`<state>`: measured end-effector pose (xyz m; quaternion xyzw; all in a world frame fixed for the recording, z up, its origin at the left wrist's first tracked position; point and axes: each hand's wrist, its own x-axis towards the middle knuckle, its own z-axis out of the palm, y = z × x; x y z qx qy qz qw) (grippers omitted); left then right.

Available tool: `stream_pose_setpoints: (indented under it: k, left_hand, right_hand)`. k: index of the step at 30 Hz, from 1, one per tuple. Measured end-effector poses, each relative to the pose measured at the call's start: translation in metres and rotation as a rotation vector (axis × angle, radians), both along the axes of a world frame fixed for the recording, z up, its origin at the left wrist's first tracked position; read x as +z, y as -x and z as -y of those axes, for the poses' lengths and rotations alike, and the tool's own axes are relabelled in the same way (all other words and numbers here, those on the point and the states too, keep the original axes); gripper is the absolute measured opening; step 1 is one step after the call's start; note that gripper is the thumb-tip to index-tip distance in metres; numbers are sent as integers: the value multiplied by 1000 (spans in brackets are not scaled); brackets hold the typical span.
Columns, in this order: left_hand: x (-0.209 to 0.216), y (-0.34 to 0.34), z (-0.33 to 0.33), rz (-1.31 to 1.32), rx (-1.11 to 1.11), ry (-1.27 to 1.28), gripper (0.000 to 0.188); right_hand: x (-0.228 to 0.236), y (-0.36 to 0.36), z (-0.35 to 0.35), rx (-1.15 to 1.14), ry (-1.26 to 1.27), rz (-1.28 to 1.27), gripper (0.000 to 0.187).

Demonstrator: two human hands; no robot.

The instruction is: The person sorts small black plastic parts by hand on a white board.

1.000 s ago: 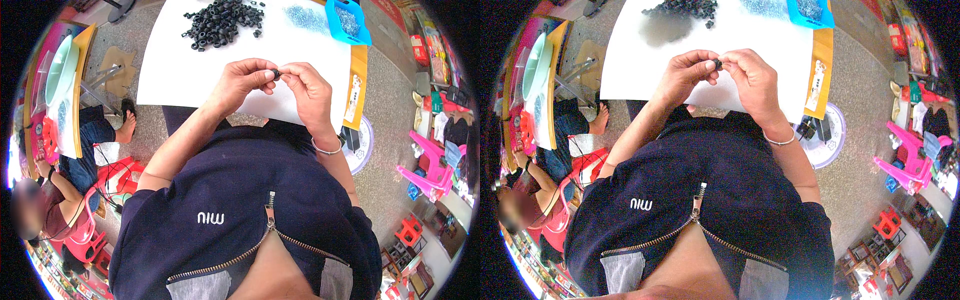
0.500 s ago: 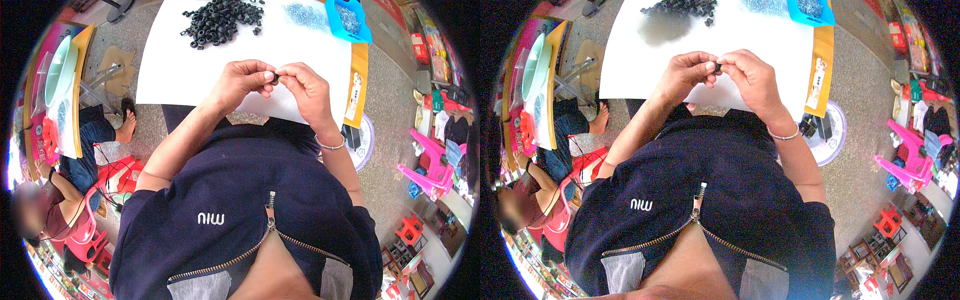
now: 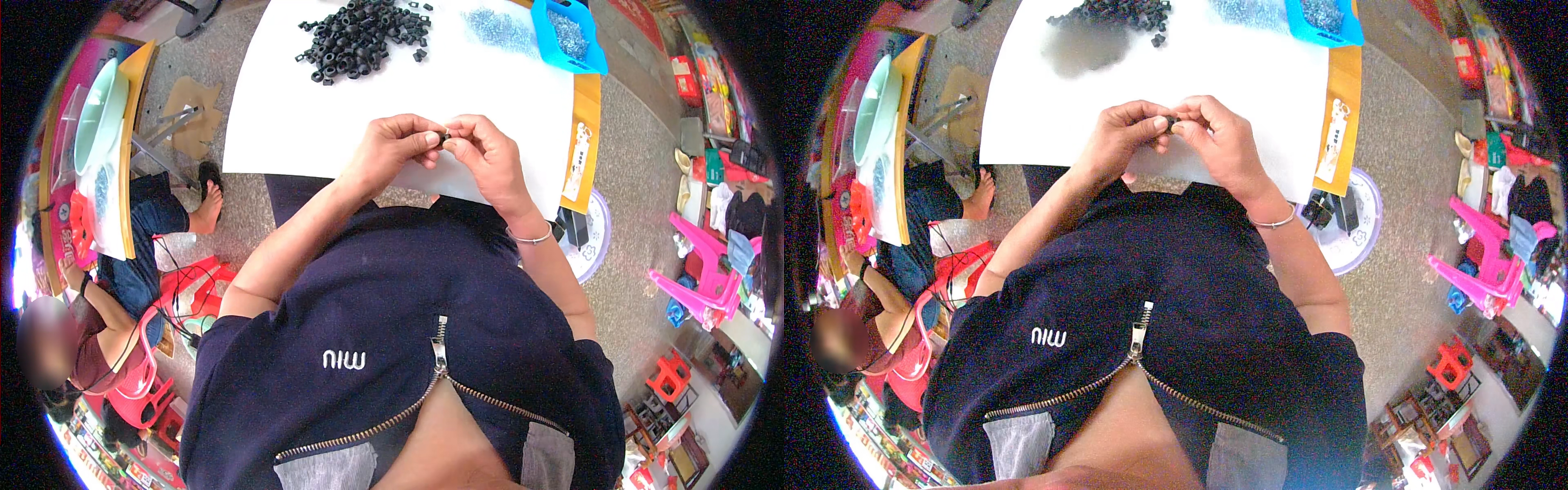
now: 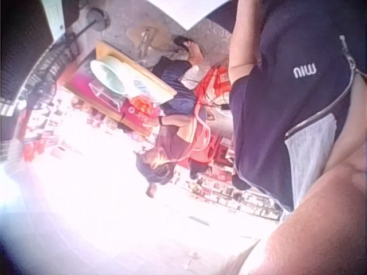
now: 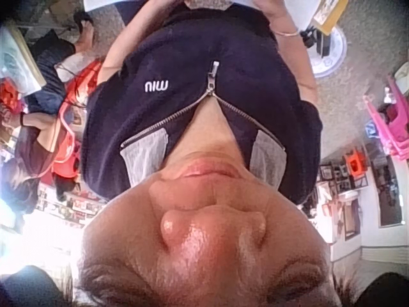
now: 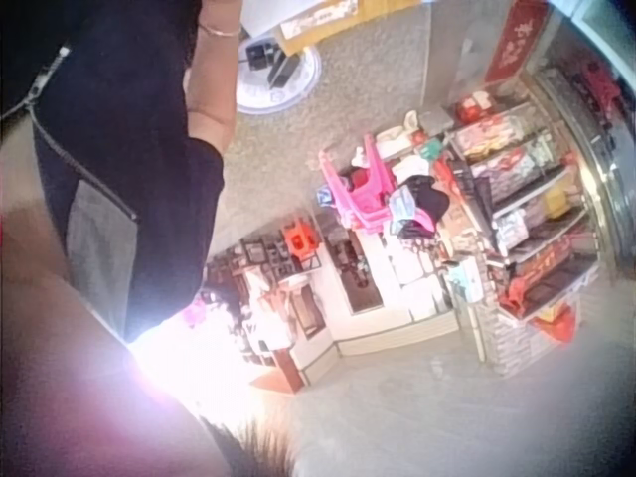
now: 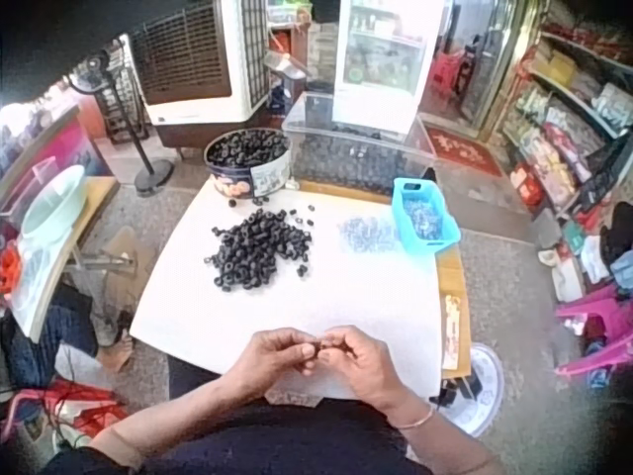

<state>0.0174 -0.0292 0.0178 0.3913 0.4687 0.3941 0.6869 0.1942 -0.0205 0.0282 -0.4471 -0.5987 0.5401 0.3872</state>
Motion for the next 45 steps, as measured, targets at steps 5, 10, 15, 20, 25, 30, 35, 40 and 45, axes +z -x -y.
stream_pose_setpoints:
  k: [5, 10, 15, 20, 25, 30, 35, 40, 45]
  left_hand:
    - [3, 3, -1, 18, -11, 3, 21]
    - [-1, 1, -5, 18, -22, -7, 24]
    - [-1, -1, -4, 25, -14, 6, 30]
    - [5, -1, -11, -8, -52, 26, 28]
    - [3, -1, -12, -1, -108, 52, 34]
    - [3, -6, -9, -8, -84, -9, 32]
    - [7, -22, -1, 49, -61, -84, 28]
    - [22, -33, 6, -65, -9, -211, 27]
    - [5, -36, 7, -114, 23, -276, 27]
  right_hand:
    - [6, -4, -6, 49, -131, 131, 8]
    - [1, -2, -11, 103, -588, 302, 11]
    - [-2, 1, -12, 77, -657, 382, 11]
    - [-3, 5, -7, 63, -567, 326, 10]
    - [-6, 2, -6, 50, -363, 245, 13]
    - [-9, 6, -12, -80, -528, 237, 17]
    - [11, 32, 3, -123, 167, -156, 35]
    - [-2, 41, 0, -299, -93, -105, 30]
    - [-5, 39, 5, -364, -196, 10, 28]
